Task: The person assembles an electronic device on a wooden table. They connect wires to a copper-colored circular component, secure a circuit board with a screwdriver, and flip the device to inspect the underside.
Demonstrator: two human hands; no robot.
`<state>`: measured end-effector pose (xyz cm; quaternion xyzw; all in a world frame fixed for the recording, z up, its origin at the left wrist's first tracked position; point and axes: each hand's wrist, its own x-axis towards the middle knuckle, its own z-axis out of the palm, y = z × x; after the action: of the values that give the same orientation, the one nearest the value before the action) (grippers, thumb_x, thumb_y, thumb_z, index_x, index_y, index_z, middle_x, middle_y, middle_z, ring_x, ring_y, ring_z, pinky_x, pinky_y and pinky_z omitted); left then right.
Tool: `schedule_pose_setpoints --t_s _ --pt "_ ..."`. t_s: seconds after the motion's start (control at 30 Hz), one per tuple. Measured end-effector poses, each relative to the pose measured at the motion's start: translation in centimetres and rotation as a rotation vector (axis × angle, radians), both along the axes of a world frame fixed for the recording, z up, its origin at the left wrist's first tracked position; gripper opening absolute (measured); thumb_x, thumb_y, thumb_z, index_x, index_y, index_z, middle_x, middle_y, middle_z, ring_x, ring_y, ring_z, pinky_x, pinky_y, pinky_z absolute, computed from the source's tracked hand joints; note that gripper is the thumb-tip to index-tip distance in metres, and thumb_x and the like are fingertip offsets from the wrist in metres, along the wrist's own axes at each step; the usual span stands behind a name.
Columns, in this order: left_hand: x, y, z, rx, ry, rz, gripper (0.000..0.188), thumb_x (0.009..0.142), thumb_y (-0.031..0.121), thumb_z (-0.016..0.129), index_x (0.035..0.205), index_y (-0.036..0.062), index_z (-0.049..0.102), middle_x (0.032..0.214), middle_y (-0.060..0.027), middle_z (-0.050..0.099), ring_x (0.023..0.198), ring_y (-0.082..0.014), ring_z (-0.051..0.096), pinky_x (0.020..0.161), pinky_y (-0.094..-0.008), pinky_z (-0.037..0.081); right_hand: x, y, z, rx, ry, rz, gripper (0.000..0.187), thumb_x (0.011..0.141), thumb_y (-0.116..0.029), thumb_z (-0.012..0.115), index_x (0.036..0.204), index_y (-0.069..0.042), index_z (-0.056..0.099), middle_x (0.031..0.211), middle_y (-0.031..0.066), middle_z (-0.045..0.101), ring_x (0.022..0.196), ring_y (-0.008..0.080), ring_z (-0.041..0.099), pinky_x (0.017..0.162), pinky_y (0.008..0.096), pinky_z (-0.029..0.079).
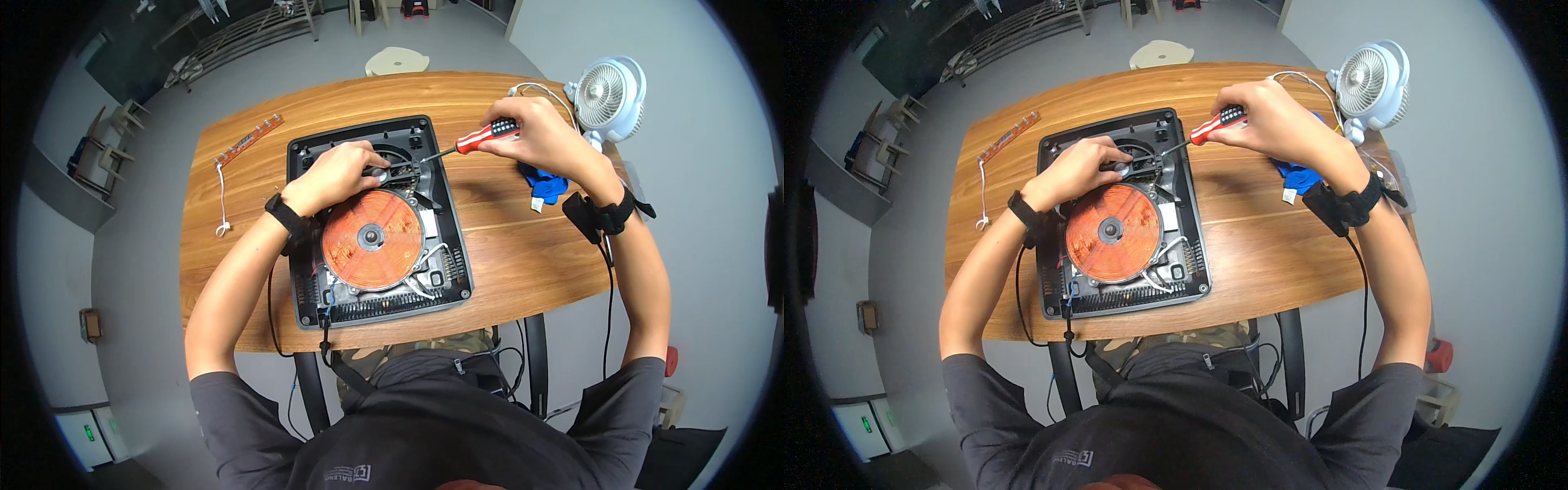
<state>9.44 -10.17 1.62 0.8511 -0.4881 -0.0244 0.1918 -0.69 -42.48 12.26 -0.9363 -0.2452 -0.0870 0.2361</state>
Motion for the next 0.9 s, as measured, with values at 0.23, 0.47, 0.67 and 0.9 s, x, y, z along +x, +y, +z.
schedule_pose_setpoints --t_s 0.23,0.47,0.67,0.9 --pt "0.3 -0.7 0.0 -0.004 0.083 -0.017 0.038 0.080 0.010 0.081 0.117 0.0042 0.076 0.104 -0.0158 0.070 0.097 -0.0335 0.068 0.088 -0.0405 0.055 0.7 -0.3 -0.5 -0.020 -0.021 0.039 0.031 0.083 -0.022 0.083 0.100 0.002 0.071 0.087 0.0174 0.072 0.081 0.0329 0.070 0.074 0.0382 0.055" --pt "0.1 -0.7 1.0 0.018 0.146 0.010 0.037 0.081 0.008 0.079 0.118 0.0043 0.076 0.101 -0.0163 0.068 0.093 -0.0333 0.067 0.085 -0.0398 0.055 1.4 0.3 0.0 -0.044 -0.010 0.057 0.036 0.086 -0.029 0.082 0.097 0.004 0.071 0.091 0.0202 0.073 0.086 0.0384 0.070 0.077 0.0407 0.056" --pt "0.0 -0.5 0.8 -0.023 0.118 0.034 0.034 0.082 0.009 0.078 0.114 -0.0002 0.074 0.102 -0.0173 0.069 0.091 -0.0311 0.069 0.083 -0.0397 0.057 1.7 0.2 -0.2 -0.032 -0.019 0.058 0.036 0.086 -0.029 0.082 0.097 0.004 0.071 0.089 0.0205 0.073 0.084 0.0384 0.070 0.075 0.0407 0.056" --pt "0.2 -0.3 0.4 -0.044 0.120 0.074 0.034 0.081 0.011 0.077 0.107 -0.0081 0.072 0.100 -0.0233 0.072 0.092 -0.0362 0.073 0.085 -0.0402 0.059 2.1 -0.3 -1.1 -0.027 -0.032 0.057 0.036 0.085 -0.028 0.082 0.097 0.004 0.071 0.089 0.0202 0.073 0.083 0.0389 0.070 0.075 0.0410 0.056"
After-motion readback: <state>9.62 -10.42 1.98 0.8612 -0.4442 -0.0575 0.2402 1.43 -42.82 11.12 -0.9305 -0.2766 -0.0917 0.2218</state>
